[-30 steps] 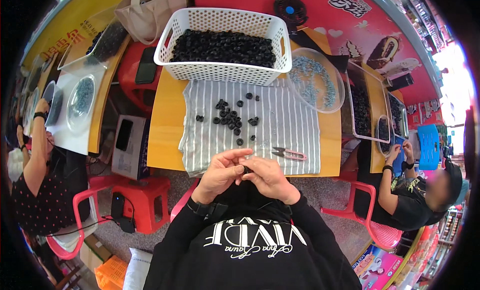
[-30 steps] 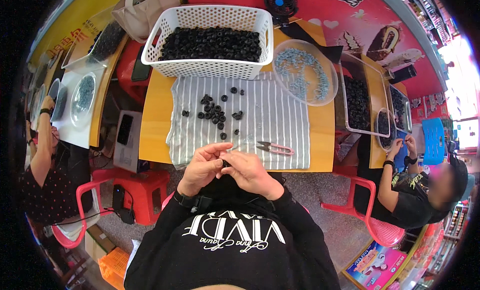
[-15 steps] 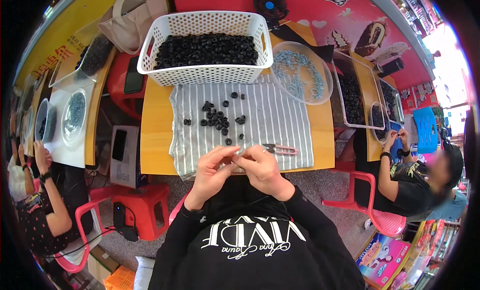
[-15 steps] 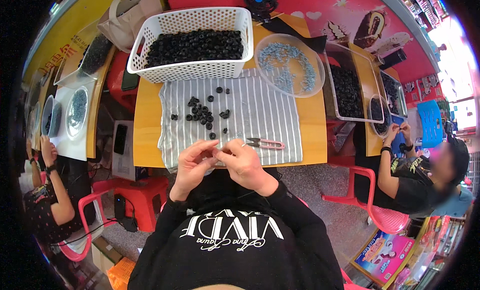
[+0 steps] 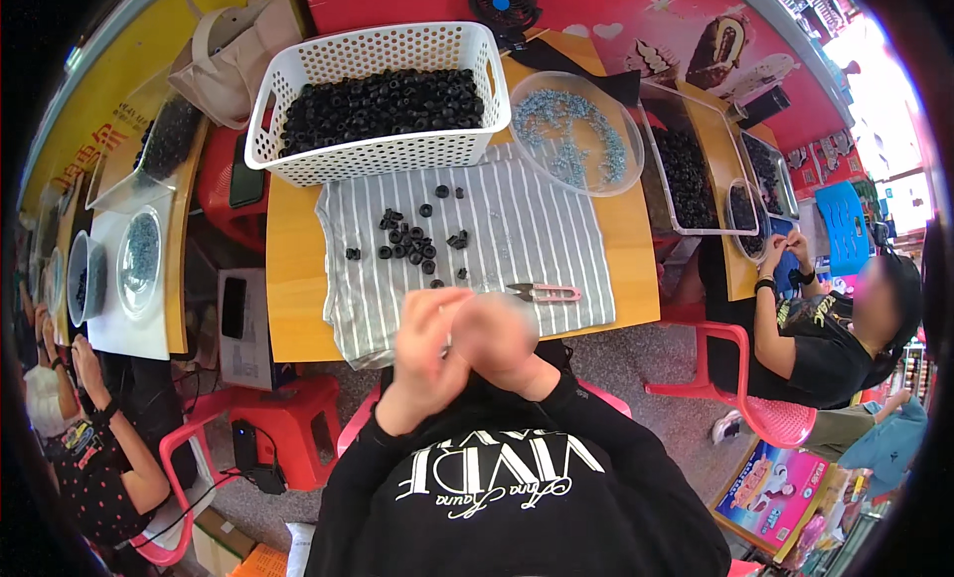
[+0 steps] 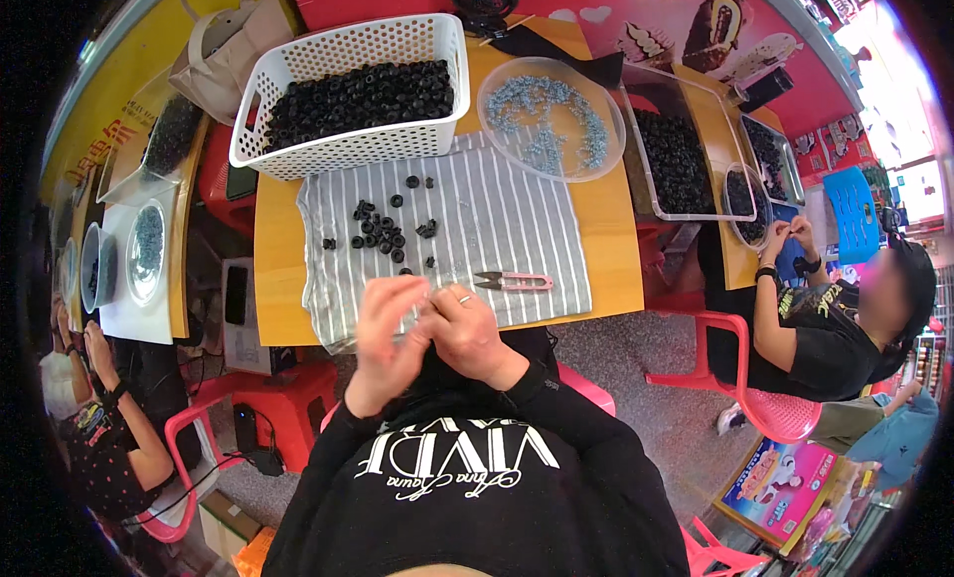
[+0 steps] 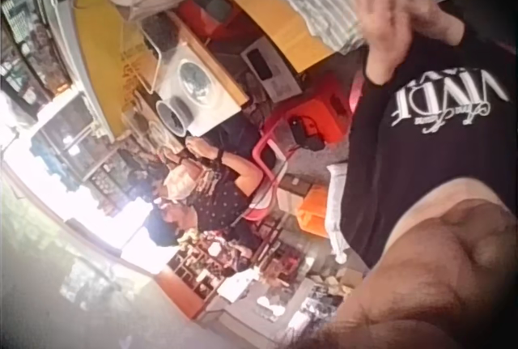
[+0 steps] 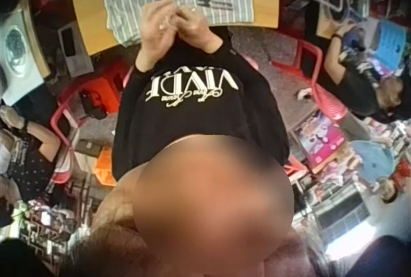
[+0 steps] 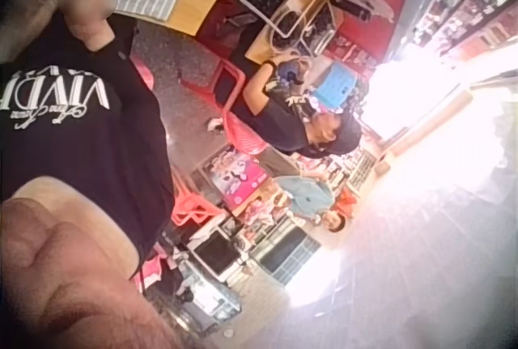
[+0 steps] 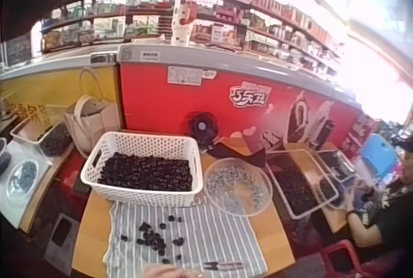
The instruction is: The person repeatedly picks small black plastic components from a white basket and a striped cloth, inserts a small metallic pin into each component, and places the assembled units back onto the cloth. The process is continuous and repetitive throughout the clip.
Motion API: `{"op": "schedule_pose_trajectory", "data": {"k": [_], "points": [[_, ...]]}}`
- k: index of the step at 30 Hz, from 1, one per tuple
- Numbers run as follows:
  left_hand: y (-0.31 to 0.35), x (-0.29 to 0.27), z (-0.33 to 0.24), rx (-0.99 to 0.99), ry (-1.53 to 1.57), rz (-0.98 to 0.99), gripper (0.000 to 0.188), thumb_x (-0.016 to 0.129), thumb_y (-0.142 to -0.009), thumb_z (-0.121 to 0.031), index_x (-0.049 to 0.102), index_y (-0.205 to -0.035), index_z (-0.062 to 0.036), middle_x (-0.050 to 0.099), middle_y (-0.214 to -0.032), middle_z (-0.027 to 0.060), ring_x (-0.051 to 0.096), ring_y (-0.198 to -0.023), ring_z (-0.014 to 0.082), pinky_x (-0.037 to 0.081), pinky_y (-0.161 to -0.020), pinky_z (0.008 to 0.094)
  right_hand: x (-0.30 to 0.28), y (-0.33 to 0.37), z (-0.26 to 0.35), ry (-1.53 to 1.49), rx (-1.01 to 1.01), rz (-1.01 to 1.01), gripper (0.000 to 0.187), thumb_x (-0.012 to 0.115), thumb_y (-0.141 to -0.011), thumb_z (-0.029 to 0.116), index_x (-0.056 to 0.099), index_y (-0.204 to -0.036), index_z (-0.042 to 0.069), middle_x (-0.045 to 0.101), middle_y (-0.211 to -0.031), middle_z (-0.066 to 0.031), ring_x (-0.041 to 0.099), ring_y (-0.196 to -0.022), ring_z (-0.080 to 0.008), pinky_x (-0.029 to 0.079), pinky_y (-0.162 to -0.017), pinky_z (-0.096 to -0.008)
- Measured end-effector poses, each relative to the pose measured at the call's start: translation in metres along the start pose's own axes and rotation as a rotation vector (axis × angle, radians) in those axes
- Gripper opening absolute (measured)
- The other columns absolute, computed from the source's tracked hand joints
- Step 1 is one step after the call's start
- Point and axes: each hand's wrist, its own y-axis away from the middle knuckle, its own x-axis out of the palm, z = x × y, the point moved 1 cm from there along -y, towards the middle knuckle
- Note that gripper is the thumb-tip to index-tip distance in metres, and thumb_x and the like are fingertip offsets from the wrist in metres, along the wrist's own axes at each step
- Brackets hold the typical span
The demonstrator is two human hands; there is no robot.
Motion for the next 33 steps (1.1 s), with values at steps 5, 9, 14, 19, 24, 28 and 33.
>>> {"op": "schedule_pose_trajectory", "data": {"k": [5, 9, 14, 19, 24, 28, 33], "points": [[0.005, 0.040, -0.014, 0.165, -0.273, 0.174, 0.032, 0.077, -0.075, -0.030, 0.072, -0.100, -0.0093, 0.067, -0.113, 0.0085, 0.061, -0.109, 0.0307, 0.040, -0.097, 0.0464, 0.007, 0.006, 0.002, -0.138, 0.036, -0.008, 0.030, 0.069, -0.072, -0.001, 0.065, -0.101, -0.002, 0.060, -0.094, -0.0148, 0.060, -0.083, -0.0316, 0.049, -0.070, -0.0394], [0.004, 0.046, -0.007, 0.183, -0.274, 0.111, 0.019, 0.075, -0.073, -0.022, 0.072, -0.089, -0.0109, 0.069, -0.099, 0.0032, 0.063, -0.103, 0.0269, 0.041, -0.096, 0.0444, 0.012, 0.006, -0.002, -0.145, 0.023, -0.014, 0.028, 0.069, -0.073, -0.001, 0.065, -0.100, -0.002, 0.061, -0.094, -0.0145, 0.061, -0.083, -0.0311, 0.049, -0.069, -0.0386], [0.001, 0.050, -0.003, 0.183, -0.259, 0.082, 0.015, 0.074, -0.071, -0.018, 0.072, -0.085, -0.0115, 0.069, -0.096, 0.0029, 0.064, -0.099, 0.0259, 0.042, -0.094, 0.0436, 0.014, 0.006, -0.003, -0.155, 0.024, -0.021, 0.026, 0.070, -0.074, -0.001, 0.066, -0.099, -0.001, 0.061, -0.094, -0.0140, 0.061, -0.083, -0.0305, 0.050, -0.069, -0.0375], [0.005, 0.049, 0.002, 0.160, -0.243, 0.077, 0.016, 0.074, -0.070, -0.017, 0.072, -0.085, -0.0115, 0.069, -0.094, 0.0018, 0.065, -0.098, 0.0255, 0.043, -0.093, 0.0426, 0.015, 0.007, -0.003, -0.164, 0.021, -0.022, 0.024, 0.070, -0.075, -0.001, 0.066, -0.099, 0.000, 0.062, -0.094, -0.0136, 0.062, -0.083, -0.0299, 0.050, -0.068, -0.0365], [0.004, 0.048, 0.002, 0.168, -0.240, 0.089, 0.018, 0.074, -0.070, -0.016, 0.072, -0.086, -0.0113, 0.069, -0.096, 0.0013, 0.065, -0.099, 0.0262, 0.042, -0.092, 0.0428, 0.018, 0.008, -0.002, -0.162, 0.017, -0.026, 0.021, 0.070, -0.076, -0.002, 0.067, -0.098, 0.000, 0.063, -0.094, -0.0131, 0.063, -0.083, -0.0292, 0.050, -0.068, -0.0355], [-0.001, 0.043, -0.001, 0.200, -0.241, 0.130, 0.027, 0.075, -0.070, -0.018, 0.072, -0.095, -0.0092, 0.069, -0.101, 0.0042, 0.064, -0.101, 0.0280, 0.043, -0.092, 0.0435, 0.014, 0.006, -0.004, -0.170, 0.014, -0.043, 0.020, 0.071, -0.077, -0.002, 0.067, -0.097, 0.001, 0.063, -0.093, -0.0128, 0.063, -0.083, -0.0287, 0.050, -0.067, -0.0347], [0.003, 0.017, -0.011, 0.247, -0.220, -0.037, 0.033, 0.077, -0.077, -0.019, 0.071, -0.106, -0.0037, 0.066, -0.115, 0.0159, 0.060, -0.107, 0.0384, 0.046, -0.091, 0.0456, -0.021, -0.007, 0.006, -0.157, 0.074, -0.109, 0.018, 0.071, -0.079, -0.002, 0.068, -0.096, 0.001, 0.064, -0.093, -0.0123, 0.064, -0.083, -0.0281, 0.050, -0.067, -0.0336]]}}
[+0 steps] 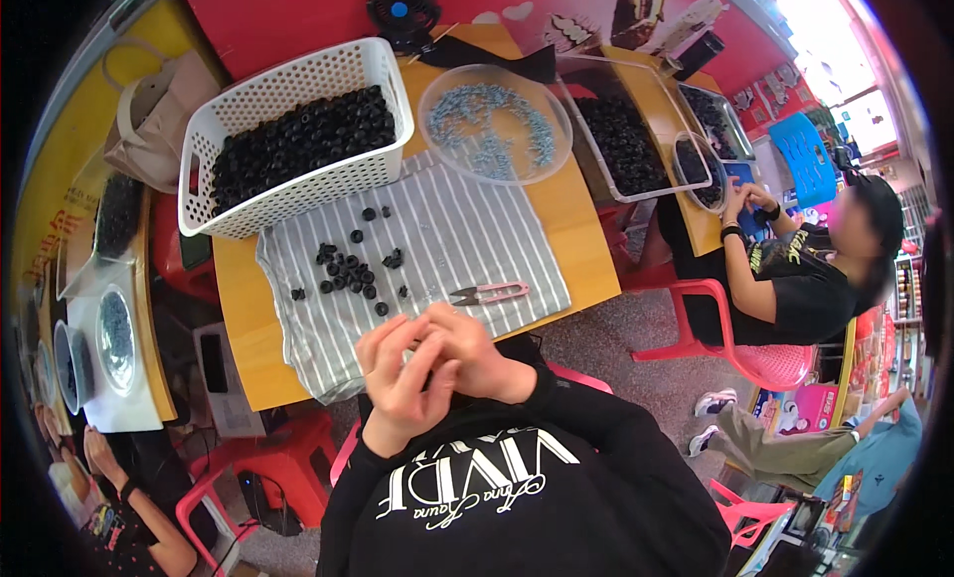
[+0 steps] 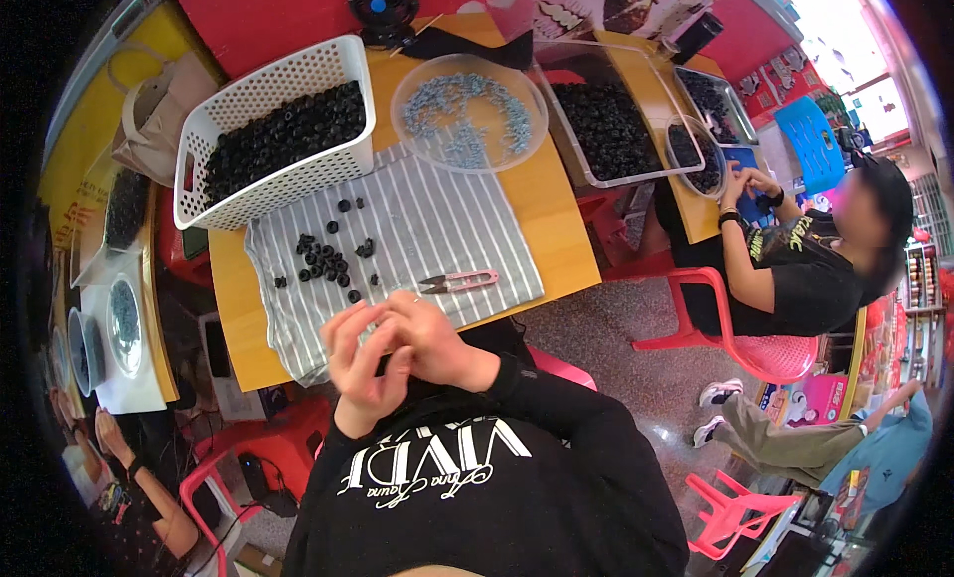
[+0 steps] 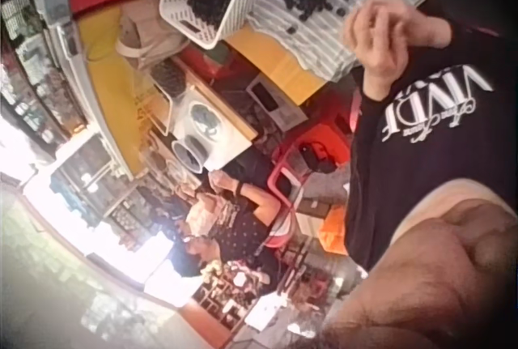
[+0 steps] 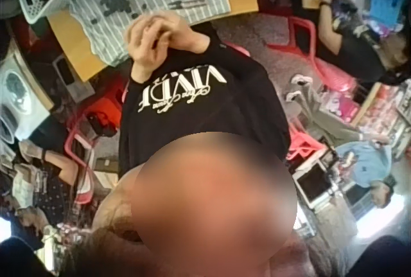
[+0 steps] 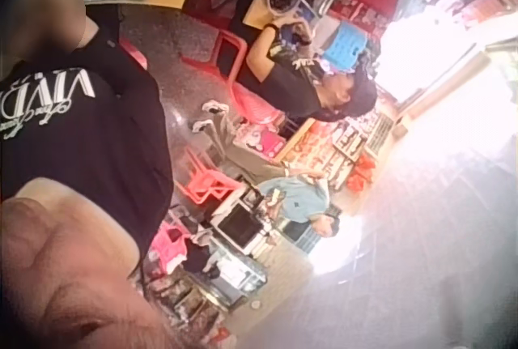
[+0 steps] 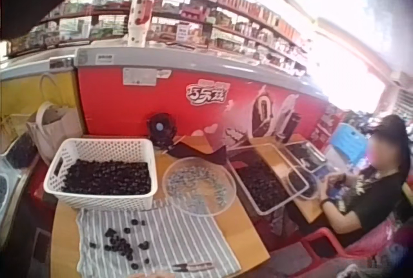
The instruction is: The person repeatedly picks small black plastic components from a white basket and a striped cloth, inserts a small metallic pin into each component, and places the assembled units back onto the cloth. The process is continuous and repetitive throughout the clip.
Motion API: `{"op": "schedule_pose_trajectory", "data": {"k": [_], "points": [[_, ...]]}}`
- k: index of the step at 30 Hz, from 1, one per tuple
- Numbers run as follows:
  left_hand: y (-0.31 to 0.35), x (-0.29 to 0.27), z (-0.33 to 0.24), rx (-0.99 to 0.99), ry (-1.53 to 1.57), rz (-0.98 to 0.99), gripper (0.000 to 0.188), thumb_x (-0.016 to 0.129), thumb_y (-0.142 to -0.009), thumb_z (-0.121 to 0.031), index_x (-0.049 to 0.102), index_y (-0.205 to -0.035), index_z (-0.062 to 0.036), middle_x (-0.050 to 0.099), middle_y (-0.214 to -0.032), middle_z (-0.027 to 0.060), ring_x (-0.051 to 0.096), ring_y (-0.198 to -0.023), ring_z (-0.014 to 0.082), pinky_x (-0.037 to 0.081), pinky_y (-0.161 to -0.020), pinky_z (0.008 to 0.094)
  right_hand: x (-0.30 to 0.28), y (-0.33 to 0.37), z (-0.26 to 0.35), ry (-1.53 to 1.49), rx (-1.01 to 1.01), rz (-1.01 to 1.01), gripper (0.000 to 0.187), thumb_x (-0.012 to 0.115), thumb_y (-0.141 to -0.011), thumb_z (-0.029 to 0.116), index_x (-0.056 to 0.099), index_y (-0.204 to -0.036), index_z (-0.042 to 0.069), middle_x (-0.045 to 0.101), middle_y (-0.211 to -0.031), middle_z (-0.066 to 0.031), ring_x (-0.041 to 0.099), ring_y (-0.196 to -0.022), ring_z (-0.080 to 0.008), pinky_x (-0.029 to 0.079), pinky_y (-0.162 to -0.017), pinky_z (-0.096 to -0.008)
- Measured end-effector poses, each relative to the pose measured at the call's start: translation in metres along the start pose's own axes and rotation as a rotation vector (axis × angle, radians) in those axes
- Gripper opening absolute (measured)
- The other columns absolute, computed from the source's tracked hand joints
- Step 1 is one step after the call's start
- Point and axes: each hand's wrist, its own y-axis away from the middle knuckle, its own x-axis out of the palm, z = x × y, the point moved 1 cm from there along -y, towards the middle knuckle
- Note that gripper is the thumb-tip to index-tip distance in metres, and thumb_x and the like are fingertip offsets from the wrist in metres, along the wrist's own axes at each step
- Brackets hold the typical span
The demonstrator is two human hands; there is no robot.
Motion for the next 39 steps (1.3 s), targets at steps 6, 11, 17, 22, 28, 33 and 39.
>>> {"op": "schedule_pose_trajectory", "data": {"k": [6, 11, 17, 22, 28, 33, 39], "points": [[0.016, -0.018, 0.014, -0.177, -0.010, -0.033, 0.022, 0.073, -0.080, -0.002, 0.069, -0.101, -0.0012, 0.066, -0.114, 0.0158, 0.060, -0.103, 0.0355, 0.047, -0.090, 0.0441, -0.113, -0.039, 0.015, 0.276, 0.051, -0.239, 0.023, 0.071, -0.073, -0.010, 0.067, -0.093, 0.000, 0.063, -0.087, -0.0130, 0.062, -0.073, -0.0269, 0.051, -0.065, -0.0344], [0.024, -0.028, 0.024, -0.251, -0.084, -0.084, 0.021, 0.070, -0.077, 0.007, 0.069, -0.096, -0.0016, 0.067, -0.106, 0.0134, 0.060, -0.097, 0.0345, 0.049, -0.083, 0.0423, -0.227, -0.070, -0.003, 0.856, 0.147, -0.392, 0.033, 0.068, -0.080, -0.003, 0.068, -0.113, 0.001, 0.065, -0.105, -0.0138, 0.062, -0.093, -0.0251, 0.050, -0.077, -0.0343], [0.021, -0.032, 0.042, -0.319, -0.161, -0.070, 0.021, 0.070, -0.076, 0.005, 0.068, -0.096, -0.0003, 0.066, -0.100, 0.0132, 0.058, -0.092, 0.0343, 0.048, -0.079, 0.0423, -0.153, -0.068, 0.108, -0.020, 0.059, -0.173, 0.033, 0.070, -0.075, -0.003, 0.072, -0.108, 0.000, 0.067, -0.081, -0.0086, 0.061, -0.066, -0.0151, 0.046, -0.062, -0.0242], [0.008, -0.018, 0.042, -0.281, -0.259, 0.016, 0.023, 0.072, -0.076, 0.001, 0.069, -0.099, -0.0019, 0.062, -0.099, 0.0131, 0.056, -0.093, 0.0344, 0.046, -0.080, 0.0429, -0.110, -0.081, 0.180, -0.955, -0.367, 0.510, 0.019, 0.065, -0.094, 0.012, 0.070, -0.112, 0.012, 0.067, -0.086, -0.0204, 0.051, -0.051, -0.0163, 0.037, -0.045, -0.0278], [0.005, -0.004, 0.045, -0.260, -0.371, 0.129, 0.031, 0.070, -0.072, 0.002, 0.069, -0.102, -0.0011, 0.062, -0.098, 0.0125, 0.055, -0.094, 0.0340, 0.045, -0.080, 0.0439, -0.090, -0.080, 0.188, -1.282, -0.438, 0.448, 0.015, 0.063, -0.096, 0.005, 0.070, -0.108, 0.011, 0.067, -0.083, -0.0221, 0.047, -0.048, -0.0148, 0.031, -0.042, -0.0276], [0.009, -0.008, 0.051, -0.219, -0.261, 0.123, 0.028, 0.068, -0.072, 0.005, 0.067, -0.100, 0.0006, 0.061, -0.094, 0.0134, 0.055, -0.091, 0.0342, 0.046, -0.077, 0.0427, -0.091, -0.083, 0.182, -1.276, -0.460, 0.517, 0.012, 0.063, -0.095, 0.004, 0.070, -0.103, 0.009, 0.067, -0.084, -0.0191, 0.051, -0.052, -0.0169, 0.034, -0.043, -0.0284], [0.010, -0.012, 0.049, -0.295, -0.133, 0.109, 0.024, 0.066, -0.074, 0.007, 0.066, -0.098, 0.0017, 0.059, -0.091, 0.0143, 0.055, -0.088, 0.0347, 0.047, -0.076, 0.0422, -0.075, -0.077, 0.136, -1.139, -0.368, 0.422, 0.012, 0.058, -0.087, -0.007, 0.059, -0.077, -0.001, 0.065, -0.078, -0.0212, 0.059, -0.058, -0.0273, 0.040, -0.048, -0.0359]]}}
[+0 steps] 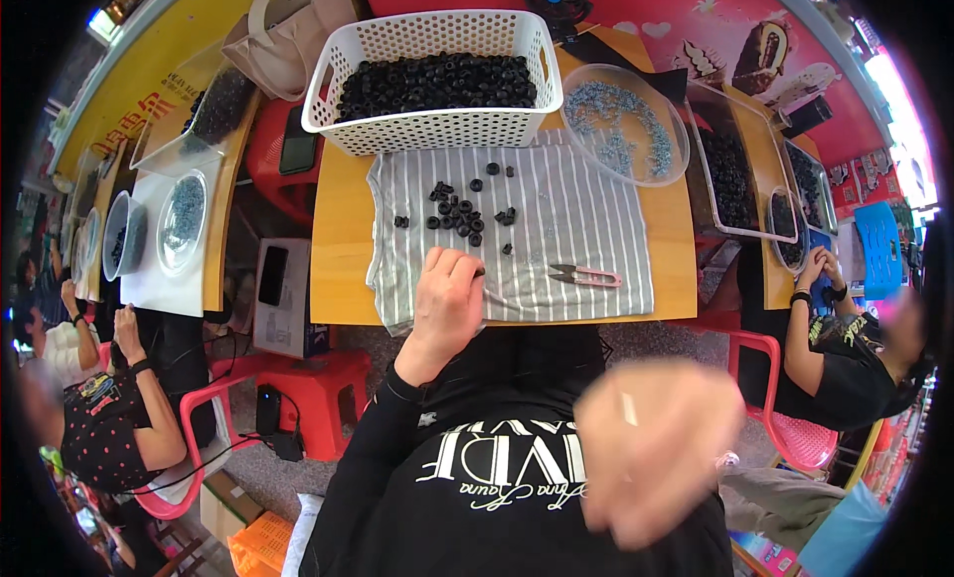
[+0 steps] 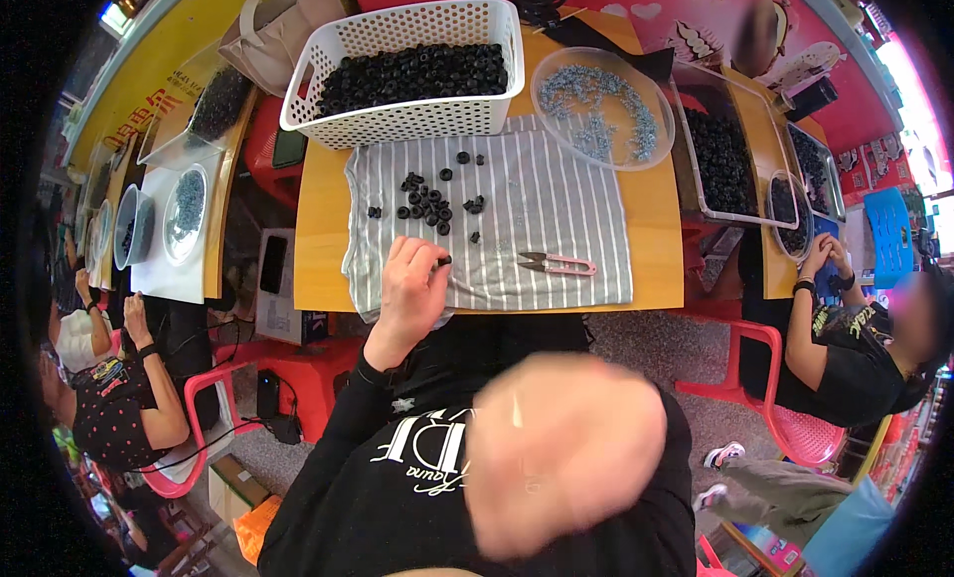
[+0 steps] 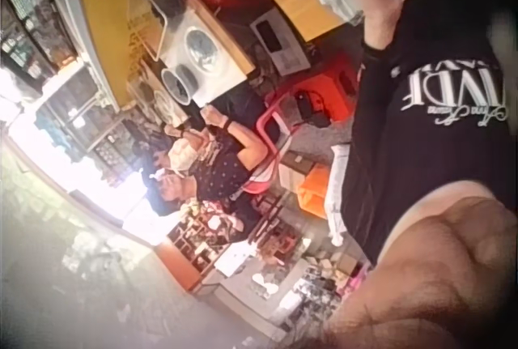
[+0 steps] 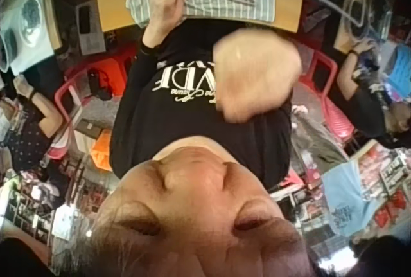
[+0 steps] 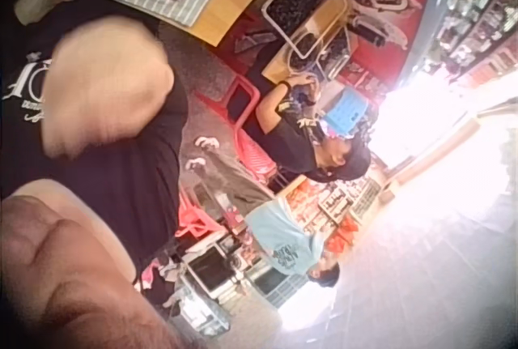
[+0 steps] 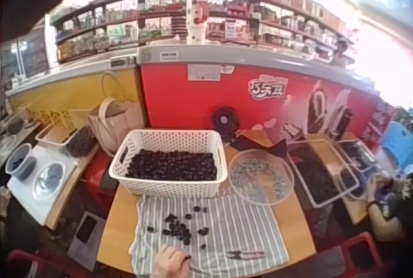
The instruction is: The person repeatedly picks small black plastic components from a white basket and a striped cloth, inserts a small metallic pin into each component, and places the assembled units back onto the cloth. The process is continuous and repetitive throughout the clip.
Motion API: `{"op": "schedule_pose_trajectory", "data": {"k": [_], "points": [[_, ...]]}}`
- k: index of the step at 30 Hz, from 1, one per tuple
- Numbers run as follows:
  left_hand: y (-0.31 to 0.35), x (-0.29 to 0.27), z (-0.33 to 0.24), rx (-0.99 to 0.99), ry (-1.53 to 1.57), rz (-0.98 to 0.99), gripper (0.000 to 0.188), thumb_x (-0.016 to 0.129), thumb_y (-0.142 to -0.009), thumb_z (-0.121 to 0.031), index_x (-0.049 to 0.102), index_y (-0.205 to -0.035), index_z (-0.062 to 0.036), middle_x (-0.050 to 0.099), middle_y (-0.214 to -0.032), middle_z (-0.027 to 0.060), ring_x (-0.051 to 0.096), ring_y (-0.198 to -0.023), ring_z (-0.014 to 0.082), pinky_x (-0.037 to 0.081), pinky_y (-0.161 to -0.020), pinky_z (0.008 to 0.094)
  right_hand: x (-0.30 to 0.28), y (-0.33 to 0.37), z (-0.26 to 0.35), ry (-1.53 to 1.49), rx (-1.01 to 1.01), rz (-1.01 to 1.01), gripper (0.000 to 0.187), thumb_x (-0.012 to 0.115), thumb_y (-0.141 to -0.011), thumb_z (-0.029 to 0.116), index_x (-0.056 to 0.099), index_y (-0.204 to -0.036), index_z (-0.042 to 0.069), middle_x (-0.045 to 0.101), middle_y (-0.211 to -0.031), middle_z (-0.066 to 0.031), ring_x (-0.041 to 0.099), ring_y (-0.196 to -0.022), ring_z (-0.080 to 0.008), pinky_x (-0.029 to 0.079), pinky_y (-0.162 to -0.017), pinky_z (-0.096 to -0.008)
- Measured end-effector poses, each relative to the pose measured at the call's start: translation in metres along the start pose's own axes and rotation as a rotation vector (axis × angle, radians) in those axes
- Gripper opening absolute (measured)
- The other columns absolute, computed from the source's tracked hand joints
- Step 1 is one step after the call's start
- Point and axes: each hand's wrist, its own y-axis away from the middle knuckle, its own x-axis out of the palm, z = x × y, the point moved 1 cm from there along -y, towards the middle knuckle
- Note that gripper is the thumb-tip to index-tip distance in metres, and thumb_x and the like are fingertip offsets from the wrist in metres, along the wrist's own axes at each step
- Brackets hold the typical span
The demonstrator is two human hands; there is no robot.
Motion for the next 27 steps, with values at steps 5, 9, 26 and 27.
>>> {"op": "schedule_pose_trajectory", "data": {"k": [5, 9, 26, 27], "points": [[0.006, -0.013, -0.002, -0.124, 0.155, -0.079, 0.024, 0.068, -0.078, 0.006, 0.068, -0.101, 0.0001, 0.060, -0.093, 0.0108, 0.057, -0.085, 0.0264, 0.047, -0.073, 0.0342, -0.062, 0.077, -0.082, 1.504, 0.707, -0.310, 0.007, 0.069, -0.079, 0.001, 0.064, -0.084, 0.001, 0.055, -0.083, -0.0140, 0.060, -0.075, -0.0318, 0.045, -0.062, -0.0415], [0.014, -0.022, 0.006, -0.376, 0.584, -0.037, 0.020, 0.067, -0.084, 0.006, 0.069, -0.104, 0.0003, 0.059, -0.097, 0.0029, 0.057, -0.083, 0.0108, 0.044, -0.072, 0.0232, -0.066, 0.094, -0.112, 1.719, 0.733, -0.236, 0.008, 0.069, -0.077, 0.008, 0.064, -0.076, 0.002, 0.055, -0.083, -0.0146, 0.060, -0.079, -0.0328, 0.047, -0.064, -0.0432], [0.024, -0.008, 0.021, -0.670, 1.413, -0.061, 0.018, 0.066, -0.092, 0.001, 0.068, -0.111, 0.0023, 0.071, -0.098, 0.0076, 0.067, -0.085, 0.0138, 0.052, -0.076, 0.0245, -0.055, 0.081, -0.121, 1.570, 0.548, -0.301, 0.016, 0.071, -0.070, 0.005, 0.059, -0.081, 0.007, 0.055, -0.089, -0.0113, 0.058, -0.085, -0.0302, 0.044, -0.071, -0.0412], [0.024, -0.007, 0.021, -0.671, 1.452, -0.076, 0.018, 0.066, -0.092, 0.001, 0.068, -0.111, 0.0022, 0.071, -0.098, 0.0077, 0.067, -0.085, 0.0144, 0.052, -0.077, 0.0249, -0.051, 0.075, -0.114, 1.458, 0.505, -0.367, 0.018, 0.072, -0.070, 0.003, 0.058, -0.082, 0.006, 0.056, -0.090, -0.0111, 0.058, -0.086, -0.0300, 0.044, -0.072, -0.0409]]}}
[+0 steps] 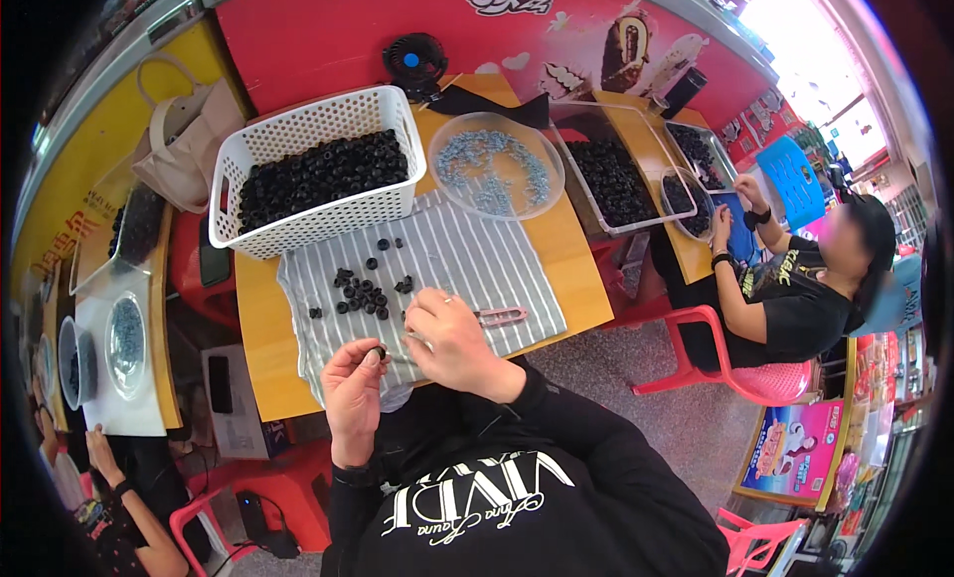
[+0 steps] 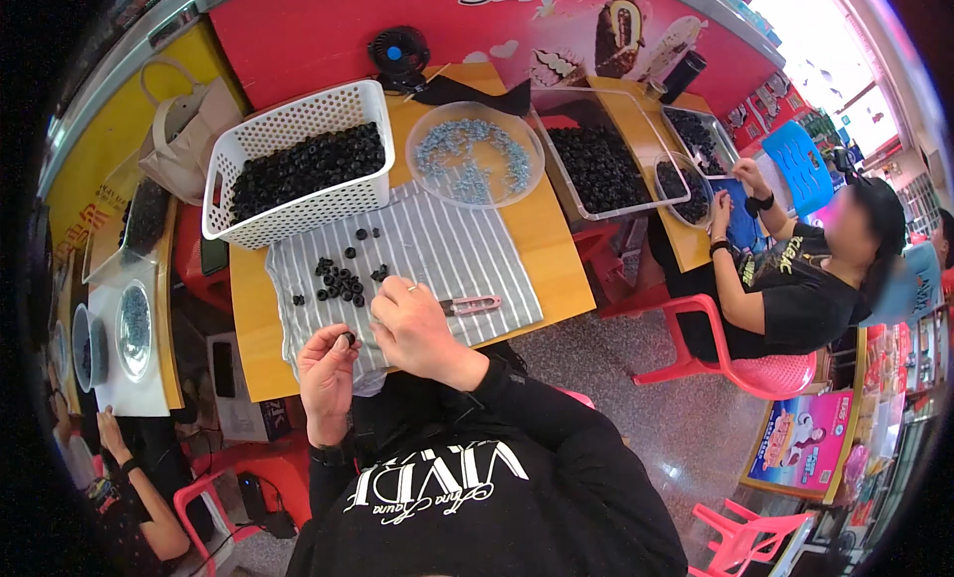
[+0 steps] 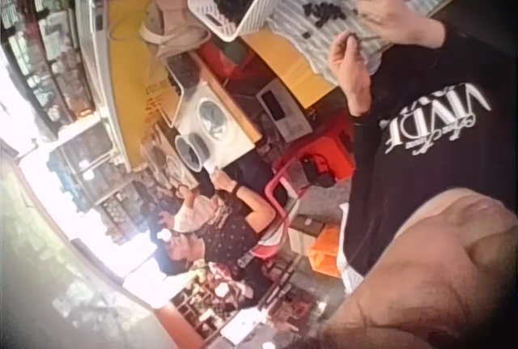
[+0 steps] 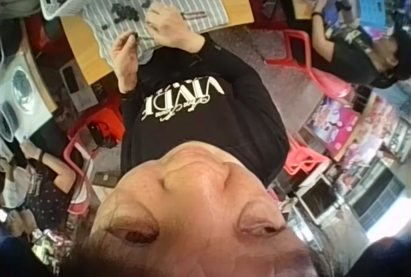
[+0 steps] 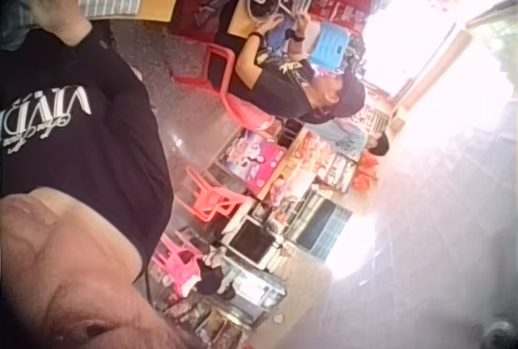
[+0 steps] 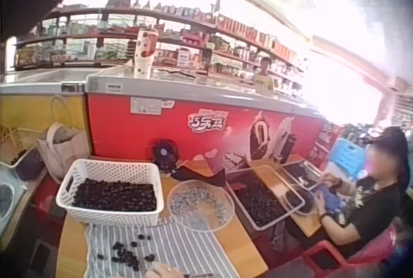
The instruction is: The person repeatedly picks small black plastic components from a white basket and a striped cloth, inserts a small metallic pin into each component, and places the assembled units back onto the cloth. The process is continuous and repetitive throughout the clip.
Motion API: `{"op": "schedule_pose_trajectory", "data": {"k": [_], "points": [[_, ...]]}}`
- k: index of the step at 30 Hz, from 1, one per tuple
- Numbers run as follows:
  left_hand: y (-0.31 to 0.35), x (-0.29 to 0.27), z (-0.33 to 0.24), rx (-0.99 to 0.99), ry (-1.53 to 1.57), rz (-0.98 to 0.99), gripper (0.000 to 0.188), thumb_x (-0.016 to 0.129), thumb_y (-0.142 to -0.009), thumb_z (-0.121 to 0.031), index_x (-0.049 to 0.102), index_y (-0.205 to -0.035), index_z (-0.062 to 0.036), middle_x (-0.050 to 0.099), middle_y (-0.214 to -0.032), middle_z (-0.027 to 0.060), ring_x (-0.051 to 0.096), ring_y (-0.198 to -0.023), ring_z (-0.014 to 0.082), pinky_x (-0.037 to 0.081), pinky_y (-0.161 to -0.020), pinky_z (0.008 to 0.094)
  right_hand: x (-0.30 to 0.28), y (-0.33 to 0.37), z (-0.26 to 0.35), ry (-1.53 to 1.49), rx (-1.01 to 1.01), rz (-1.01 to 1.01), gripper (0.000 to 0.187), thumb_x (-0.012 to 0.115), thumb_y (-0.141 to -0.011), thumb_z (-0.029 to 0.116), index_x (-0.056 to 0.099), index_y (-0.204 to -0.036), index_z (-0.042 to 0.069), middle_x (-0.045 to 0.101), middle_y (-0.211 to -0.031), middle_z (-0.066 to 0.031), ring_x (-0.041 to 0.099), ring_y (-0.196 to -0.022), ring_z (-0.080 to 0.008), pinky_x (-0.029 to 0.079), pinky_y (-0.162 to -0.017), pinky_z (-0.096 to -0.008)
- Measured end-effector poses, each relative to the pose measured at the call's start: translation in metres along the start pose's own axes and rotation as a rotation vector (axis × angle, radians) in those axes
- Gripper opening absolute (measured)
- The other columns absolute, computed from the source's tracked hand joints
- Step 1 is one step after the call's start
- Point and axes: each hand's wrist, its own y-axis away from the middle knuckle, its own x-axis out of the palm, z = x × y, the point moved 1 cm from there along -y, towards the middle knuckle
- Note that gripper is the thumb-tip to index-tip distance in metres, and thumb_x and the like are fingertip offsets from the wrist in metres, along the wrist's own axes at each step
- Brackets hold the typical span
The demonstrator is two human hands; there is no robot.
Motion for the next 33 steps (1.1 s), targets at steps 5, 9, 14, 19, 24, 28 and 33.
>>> {"op": "schedule_pose_trajectory", "data": {"k": [5, 9, 14, 19, 24, 28, 33], "points": [[0.009, 0.011, 0.008, -0.072, 0.198, 0.029, 0.019, 0.064, -0.094, 0.000, 0.067, -0.113, 0.0020, 0.071, -0.103, 0.0089, 0.067, -0.090, 0.0153, 0.053, -0.080, 0.0269, -0.001, 0.002, 0.023, -0.249, -0.063, -0.036, 0.020, 0.074, -0.072, 0.000, 0.058, -0.085, 0.002, 0.060, -0.096, -0.0122, 0.061, -0.089, -0.0316, 0.047, -0.077, -0.0410], [0.009, 0.004, 0.019, -0.143, 0.307, 0.122, 0.018, 0.063, -0.096, -0.001, 0.067, -0.113, -0.0001, 0.071, -0.106, 0.0093, 0.067, -0.093, 0.0154, 0.055, -0.082, 0.0283, 0.001, 0.008, 0.024, -0.269, -0.105, -0.067, 0.018, 0.071, -0.071, -0.002, 0.056, -0.081, 0.001, 0.058, -0.091, -0.0130, 0.060, -0.082, -0.0329, 0.047, -0.073, -0.0427], [0.012, 0.003, 0.015, -0.141, 0.326, 0.189, 0.019, 0.063, -0.095, 0.000, 0.067, -0.114, 0.0006, 0.070, -0.109, 0.0109, 0.069, -0.098, 0.0182, 0.057, -0.086, 0.0319, -0.002, 0.008, 0.029, -0.165, -0.199, -0.004, 0.017, 0.070, -0.070, -0.003, 0.056, -0.078, 0.001, 0.058, -0.091, -0.0125, 0.059, -0.081, -0.0318, 0.046, -0.073, -0.0416], [0.009, 0.000, 0.012, -0.169, 0.306, 0.210, 0.021, 0.068, -0.092, -0.002, 0.068, -0.113, 0.0006, 0.071, -0.108, 0.0112, 0.070, -0.095, 0.0194, 0.057, -0.085, 0.0321, -0.006, 0.012, 0.034, 0.117, -0.353, 0.001, 0.023, 0.070, -0.070, 0.002, 0.065, -0.092, -0.003, 0.061, -0.096, -0.0121, 0.061, -0.079, -0.0266, 0.045, -0.069, -0.0385], [0.008, -0.002, 0.022, -0.225, 0.386, 0.168, 0.024, 0.068, -0.093, -0.002, 0.067, -0.117, 0.0013, 0.071, -0.108, 0.0111, 0.067, -0.090, 0.0153, 0.054, -0.079, 0.0261, -0.009, 0.011, 0.021, 0.143, -0.331, 0.006, 0.034, 0.070, -0.069, 0.003, 0.067, -0.103, -0.002, 0.064, -0.104, -0.0138, 0.063, -0.081, -0.0280, 0.047, -0.070, -0.0397], [0.007, -0.004, 0.024, -0.194, 0.410, 0.162, 0.025, 0.067, -0.093, -0.001, 0.066, -0.118, 0.0022, 0.069, -0.110, 0.0127, 0.065, -0.093, 0.0152, 0.053, -0.079, 0.0240, -0.023, -0.019, -0.019, 0.080, -0.031, 0.092, 0.016, 0.068, -0.076, 0.001, 0.068, -0.092, 0.002, 0.060, -0.089, -0.0152, 0.062, -0.084, -0.0334, 0.048, -0.070, -0.0436], [0.005, -0.004, 0.022, -0.213, 0.415, 0.183, 0.023, 0.067, -0.094, -0.003, 0.066, -0.117, -0.0007, 0.069, -0.110, 0.0095, 0.066, -0.093, 0.0162, 0.052, -0.079, 0.0263, -0.011, -0.047, -0.044, 0.200, -0.112, 0.208, 0.007, 0.066, -0.078, 0.003, 0.068, -0.085, 0.003, 0.055, -0.082, -0.0142, 0.059, -0.080, -0.0348, 0.047, -0.068, -0.0442]]}}
